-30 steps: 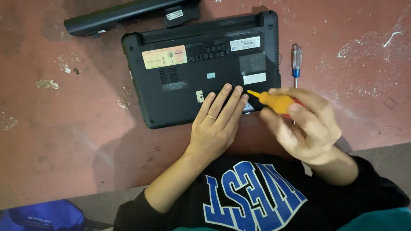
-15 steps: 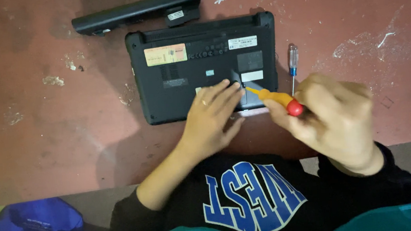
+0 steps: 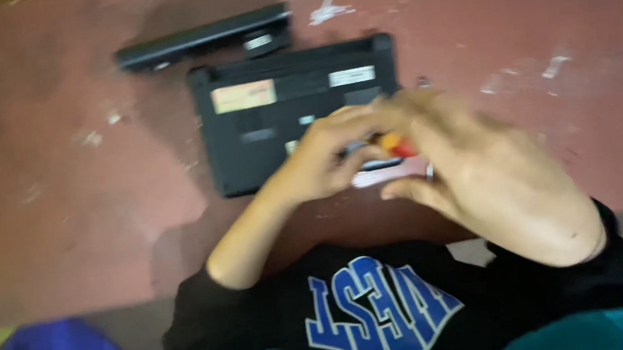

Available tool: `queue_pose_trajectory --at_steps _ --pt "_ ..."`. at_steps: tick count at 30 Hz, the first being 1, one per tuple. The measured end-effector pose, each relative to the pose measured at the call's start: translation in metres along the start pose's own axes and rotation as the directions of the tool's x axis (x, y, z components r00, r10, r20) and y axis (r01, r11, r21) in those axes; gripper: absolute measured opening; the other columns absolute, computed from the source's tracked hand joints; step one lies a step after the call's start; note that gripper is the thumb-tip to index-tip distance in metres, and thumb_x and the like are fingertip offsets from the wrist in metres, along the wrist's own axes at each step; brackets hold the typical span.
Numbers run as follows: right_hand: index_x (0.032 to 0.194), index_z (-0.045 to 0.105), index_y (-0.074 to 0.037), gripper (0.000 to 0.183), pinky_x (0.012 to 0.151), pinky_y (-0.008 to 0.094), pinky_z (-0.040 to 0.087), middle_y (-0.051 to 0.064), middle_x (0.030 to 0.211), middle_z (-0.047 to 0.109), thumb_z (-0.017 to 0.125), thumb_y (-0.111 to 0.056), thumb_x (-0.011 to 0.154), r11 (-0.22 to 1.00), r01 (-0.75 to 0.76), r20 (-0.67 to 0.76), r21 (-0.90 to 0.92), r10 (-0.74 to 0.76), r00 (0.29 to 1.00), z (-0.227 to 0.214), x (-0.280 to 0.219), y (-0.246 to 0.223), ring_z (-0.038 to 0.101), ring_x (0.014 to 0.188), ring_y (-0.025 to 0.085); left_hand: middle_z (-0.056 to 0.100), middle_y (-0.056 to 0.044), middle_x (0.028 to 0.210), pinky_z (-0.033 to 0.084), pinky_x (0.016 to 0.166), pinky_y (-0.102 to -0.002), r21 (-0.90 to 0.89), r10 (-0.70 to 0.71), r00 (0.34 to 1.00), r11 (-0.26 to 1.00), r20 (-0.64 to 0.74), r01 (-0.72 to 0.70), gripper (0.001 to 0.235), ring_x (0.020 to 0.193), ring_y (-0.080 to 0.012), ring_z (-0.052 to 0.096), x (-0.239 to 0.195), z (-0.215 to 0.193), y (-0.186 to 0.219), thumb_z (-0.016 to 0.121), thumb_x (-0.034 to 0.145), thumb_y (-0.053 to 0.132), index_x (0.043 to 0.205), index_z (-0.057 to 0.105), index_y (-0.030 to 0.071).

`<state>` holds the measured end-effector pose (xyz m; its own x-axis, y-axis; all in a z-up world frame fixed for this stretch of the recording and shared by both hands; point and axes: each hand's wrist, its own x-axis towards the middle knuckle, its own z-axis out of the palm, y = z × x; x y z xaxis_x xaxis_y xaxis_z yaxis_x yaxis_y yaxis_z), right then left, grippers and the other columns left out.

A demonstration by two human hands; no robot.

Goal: Disassembling and inspecting the internal components of a laptop using a screwdriver

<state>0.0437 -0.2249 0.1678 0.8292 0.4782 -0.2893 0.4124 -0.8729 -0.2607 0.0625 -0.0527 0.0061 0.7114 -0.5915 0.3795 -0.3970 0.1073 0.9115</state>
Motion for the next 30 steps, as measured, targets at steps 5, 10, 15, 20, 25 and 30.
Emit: queue_pose_trajectory --at_steps 5,10,15,20,25,30 --pt "0.122 0.060 -0.002 0.032 0.073 0.039 0.052 0.014 0.114 0.062 0.057 0.000 0.090 0.946 0.316 -0.171 0.079 -0.299 0.939 0.004 -0.004 0.012 0.062 0.092 0.029 0.061 -0.011 0.105 0.047 0.086 -0.037 -0.115 0.010 0.993 0.993 0.118 0.004 0.038 0.094 -0.0267 0.060 0.012 -0.013 0.006 0.038 0.106 0.033 0.121 0.055 0.002" --pt "0.099 0.063 -0.004 0.029 0.039 0.033 0.046 0.005 0.069 0.059 0.070 -0.032 0.095 0.984 0.143 -0.206 -0.101 -0.162 0.965 0.026 -0.003 0.012 0.056 0.047 0.020 0.063 -0.011 0.112 0.050 0.092 -0.036 -0.270 -0.069 0.987 0.957 0.143 0.106 0.029 0.098 -0.0230 0.061 0.011 -0.020 0.014 0.049 0.103 0.025 0.123 0.057 0.005" --pt "0.057 0.043 -0.020 0.071 0.042 0.031 0.022 -0.004 0.049 0.045 0.077 -0.059 0.106 0.933 -0.088 -0.473 -0.349 -0.095 0.876 0.052 0.004 0.011 0.045 0.044 0.013 0.055 -0.009 0.109 0.051 0.088 -0.031 -0.152 -0.042 0.998 0.987 0.056 0.050 0.022 0.100 -0.0208 0.057 0.015 -0.015 0.024 0.064 0.094 0.013 0.111 0.053 0.005" --pt "0.095 0.056 -0.020 0.064 0.043 0.029 0.035 -0.004 0.064 0.055 0.063 -0.083 0.091 0.878 -0.103 -0.332 -0.467 -0.066 0.941 0.029 0.002 0.005 0.053 0.048 0.013 0.055 -0.006 0.095 0.045 0.075 -0.030 -0.138 -0.058 0.998 0.989 -0.006 0.057 0.012 0.085 -0.0187 0.055 0.018 -0.013 0.018 0.062 0.093 0.010 0.090 0.050 0.008" --pt "0.133 0.052 -0.011 0.048 0.067 0.041 0.057 0.010 0.116 0.060 0.062 -0.030 0.090 0.930 0.288 -0.058 -0.227 -0.308 0.949 0.001 0.001 0.011 0.065 0.085 0.028 0.057 -0.005 0.098 0.045 0.084 -0.032 -0.174 -0.020 0.990 0.984 0.141 0.045 0.008 0.093 -0.0210 0.058 0.020 -0.020 0.011 0.061 0.096 0.019 0.091 0.061 0.013" --pt "0.109 0.063 -0.006 0.017 0.046 0.036 0.053 0.007 0.090 0.061 0.061 -0.015 0.094 0.980 0.188 -0.058 -0.059 -0.192 0.980 0.005 0.003 0.004 0.062 0.053 0.024 0.063 -0.013 0.109 0.051 0.090 -0.037 -0.179 0.046 0.980 0.984 0.195 -0.011 0.024 0.101 -0.0288 0.064 0.015 -0.014 0.004 0.044 0.104 0.020 0.109 0.059 0.003"
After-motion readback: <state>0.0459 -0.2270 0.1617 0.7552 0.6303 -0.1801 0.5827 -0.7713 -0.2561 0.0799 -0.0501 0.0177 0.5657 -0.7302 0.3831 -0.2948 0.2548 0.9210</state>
